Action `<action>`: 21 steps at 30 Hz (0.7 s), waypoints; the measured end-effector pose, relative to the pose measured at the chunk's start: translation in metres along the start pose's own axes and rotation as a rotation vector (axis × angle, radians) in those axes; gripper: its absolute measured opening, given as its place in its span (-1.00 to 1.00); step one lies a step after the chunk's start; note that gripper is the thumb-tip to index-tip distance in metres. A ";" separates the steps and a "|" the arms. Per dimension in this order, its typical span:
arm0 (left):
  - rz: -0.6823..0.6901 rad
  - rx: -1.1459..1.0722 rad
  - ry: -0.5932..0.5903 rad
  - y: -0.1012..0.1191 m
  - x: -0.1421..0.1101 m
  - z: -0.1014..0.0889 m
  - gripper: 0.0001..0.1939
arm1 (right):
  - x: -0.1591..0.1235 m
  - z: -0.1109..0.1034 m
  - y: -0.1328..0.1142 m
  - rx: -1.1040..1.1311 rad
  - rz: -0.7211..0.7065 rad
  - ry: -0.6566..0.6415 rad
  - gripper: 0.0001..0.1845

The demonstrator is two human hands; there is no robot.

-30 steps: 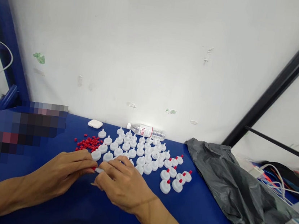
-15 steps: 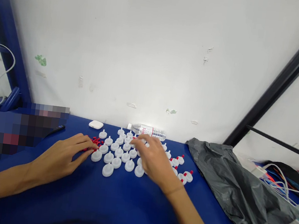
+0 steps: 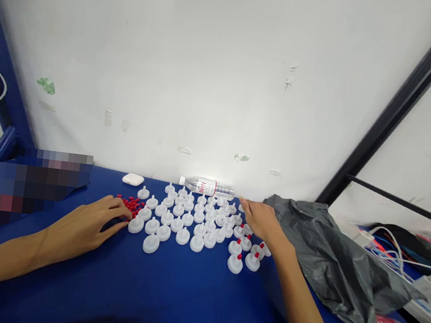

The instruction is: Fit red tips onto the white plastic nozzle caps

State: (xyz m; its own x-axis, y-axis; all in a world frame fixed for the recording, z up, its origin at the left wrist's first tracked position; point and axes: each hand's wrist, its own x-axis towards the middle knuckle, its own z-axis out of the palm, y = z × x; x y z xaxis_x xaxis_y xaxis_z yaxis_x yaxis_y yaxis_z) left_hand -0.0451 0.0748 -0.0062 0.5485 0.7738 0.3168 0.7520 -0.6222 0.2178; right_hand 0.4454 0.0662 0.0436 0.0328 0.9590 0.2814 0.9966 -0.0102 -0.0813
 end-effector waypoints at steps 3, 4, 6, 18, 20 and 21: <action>0.000 -0.008 -0.001 0.001 0.000 -0.001 -0.70 | -0.001 0.000 0.002 -0.004 0.005 -0.055 -0.41; -0.001 -0.010 0.005 0.002 0.000 -0.001 -0.70 | -0.001 -0.001 0.002 -0.007 0.009 -0.065 -0.42; -0.009 -0.012 0.025 0.003 -0.001 -0.002 -0.70 | -0.002 -0.002 0.002 -0.014 0.016 -0.077 -0.47; 0.043 -0.074 0.204 0.018 -0.001 -0.009 -0.58 | -0.004 -0.006 -0.003 -0.012 -0.026 -0.063 -0.90; 0.057 -0.095 0.218 0.019 -0.001 -0.008 -0.58 | -0.004 -0.007 -0.004 0.014 -0.032 -0.026 -0.89; 0.061 -0.108 0.225 0.019 -0.001 -0.007 -0.59 | -0.005 -0.009 -0.005 0.031 -0.033 0.002 -0.87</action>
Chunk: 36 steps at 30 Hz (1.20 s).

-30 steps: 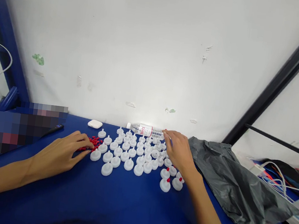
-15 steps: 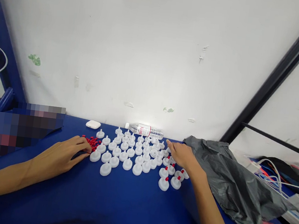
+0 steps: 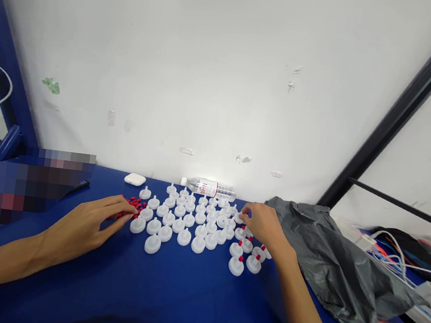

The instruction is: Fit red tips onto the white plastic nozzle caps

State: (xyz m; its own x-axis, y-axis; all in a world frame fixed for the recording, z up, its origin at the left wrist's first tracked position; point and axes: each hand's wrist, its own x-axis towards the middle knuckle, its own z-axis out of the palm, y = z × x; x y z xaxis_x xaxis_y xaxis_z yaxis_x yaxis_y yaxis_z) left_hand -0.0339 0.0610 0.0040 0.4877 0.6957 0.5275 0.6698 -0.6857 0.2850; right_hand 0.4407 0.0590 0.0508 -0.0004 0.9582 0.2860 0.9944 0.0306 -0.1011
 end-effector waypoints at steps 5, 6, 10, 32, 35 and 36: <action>0.002 -0.072 0.061 0.001 0.001 0.001 -0.63 | -0.006 -0.013 -0.020 0.130 -0.091 0.149 -0.76; 0.008 -0.091 0.075 0.002 0.001 0.001 -0.63 | -0.008 -0.013 -0.028 0.163 -0.143 0.171 -0.76; 0.047 -0.168 0.131 0.012 -0.003 0.001 -0.67 | -0.023 -0.004 -0.075 0.285 -0.425 0.246 -0.78; 0.272 -0.448 0.168 0.056 -0.018 -0.002 -0.87 | -0.071 0.022 -0.173 0.414 -0.912 0.365 -0.65; 0.292 -0.446 0.183 0.055 -0.017 -0.001 -0.87 | -0.071 0.023 -0.174 0.423 -0.915 0.342 -0.66; 0.303 -0.444 0.177 0.055 -0.016 0.000 -0.86 | -0.071 0.024 -0.175 0.427 -0.927 0.339 -0.68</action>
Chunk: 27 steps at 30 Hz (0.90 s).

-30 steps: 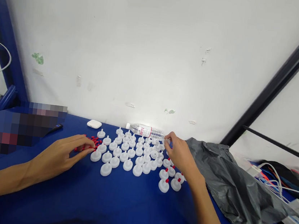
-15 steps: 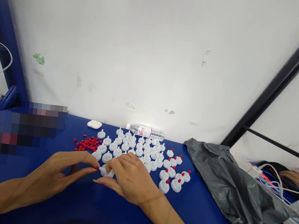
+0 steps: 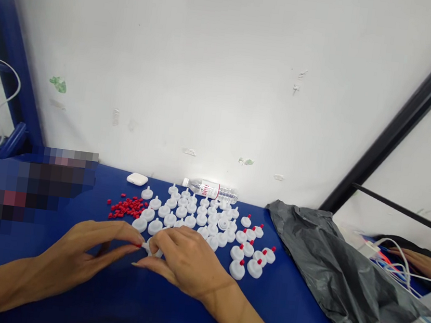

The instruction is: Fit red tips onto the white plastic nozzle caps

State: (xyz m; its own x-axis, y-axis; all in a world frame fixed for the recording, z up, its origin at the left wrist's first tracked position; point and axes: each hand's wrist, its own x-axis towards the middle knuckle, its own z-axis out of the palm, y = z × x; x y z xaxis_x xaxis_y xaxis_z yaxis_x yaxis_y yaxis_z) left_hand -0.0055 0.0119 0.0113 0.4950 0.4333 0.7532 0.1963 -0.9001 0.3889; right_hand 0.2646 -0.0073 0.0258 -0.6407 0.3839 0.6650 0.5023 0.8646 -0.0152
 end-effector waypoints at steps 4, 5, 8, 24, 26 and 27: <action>0.045 0.009 -0.024 -0.001 0.001 0.000 -0.86 | -0.001 0.004 0.000 0.008 -0.058 0.022 -0.73; 0.056 0.015 -0.009 -0.002 0.002 0.000 -0.87 | -0.001 0.005 0.001 0.006 -0.058 0.026 -0.73; 0.054 0.063 0.022 -0.005 0.002 -0.001 -0.86 | -0.003 0.005 0.001 -0.005 -0.031 0.024 -0.77; 0.085 0.206 -0.031 -0.003 -0.003 0.002 -0.67 | 0.005 0.010 -0.011 -0.253 -0.188 0.111 -0.73; 0.074 0.191 -0.025 -0.002 -0.001 0.002 -0.69 | 0.006 0.009 -0.012 -0.216 -0.168 0.096 -0.79; 0.067 0.191 -0.026 -0.003 0.000 0.002 -0.72 | 0.007 0.007 -0.011 -0.192 -0.150 0.086 -0.83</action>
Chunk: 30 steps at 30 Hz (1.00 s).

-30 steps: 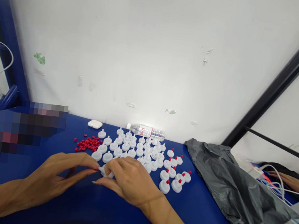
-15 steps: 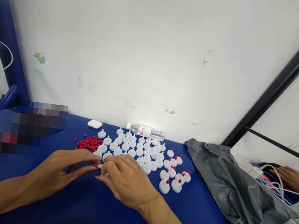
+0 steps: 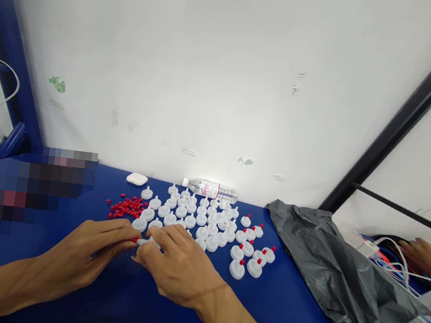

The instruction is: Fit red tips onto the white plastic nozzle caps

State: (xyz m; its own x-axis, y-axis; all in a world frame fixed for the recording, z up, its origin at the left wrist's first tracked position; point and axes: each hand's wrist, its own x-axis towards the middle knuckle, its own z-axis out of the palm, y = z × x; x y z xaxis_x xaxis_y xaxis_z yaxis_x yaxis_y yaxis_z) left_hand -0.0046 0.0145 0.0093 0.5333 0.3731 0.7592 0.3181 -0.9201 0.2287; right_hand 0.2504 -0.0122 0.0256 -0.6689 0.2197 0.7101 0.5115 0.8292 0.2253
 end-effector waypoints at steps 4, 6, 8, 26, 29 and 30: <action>-0.020 0.087 0.007 -0.010 -0.001 -0.002 -0.75 | 0.002 -0.012 0.012 0.005 0.033 -0.074 -0.80; -0.083 0.182 -0.023 -0.022 -0.003 -0.005 -0.70 | -0.003 -0.020 0.026 -0.047 0.072 -0.090 -0.71; -0.173 0.268 -0.068 -0.036 -0.005 -0.009 -0.66 | -0.011 -0.031 0.045 -0.085 0.168 -0.069 -0.66; -0.432 0.299 -0.394 -0.083 -0.018 -0.014 -0.56 | -0.078 -0.087 0.152 -0.204 1.106 -0.303 -0.78; -0.429 0.282 -0.395 -0.082 -0.017 -0.014 -0.56 | -0.078 -0.087 0.154 -0.191 1.137 -0.380 -0.83; -0.427 0.278 -0.395 -0.082 -0.016 -0.014 -0.58 | -0.078 -0.086 0.154 -0.187 1.142 -0.404 -0.84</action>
State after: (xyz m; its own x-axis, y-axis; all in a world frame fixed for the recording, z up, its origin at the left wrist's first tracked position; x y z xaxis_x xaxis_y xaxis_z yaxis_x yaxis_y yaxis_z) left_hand -0.0500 0.0826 -0.0134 0.5463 0.7643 0.3425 0.7294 -0.6352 0.2541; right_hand 0.4277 0.0536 0.0623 0.1121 0.9433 0.3123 0.9611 -0.0231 -0.2753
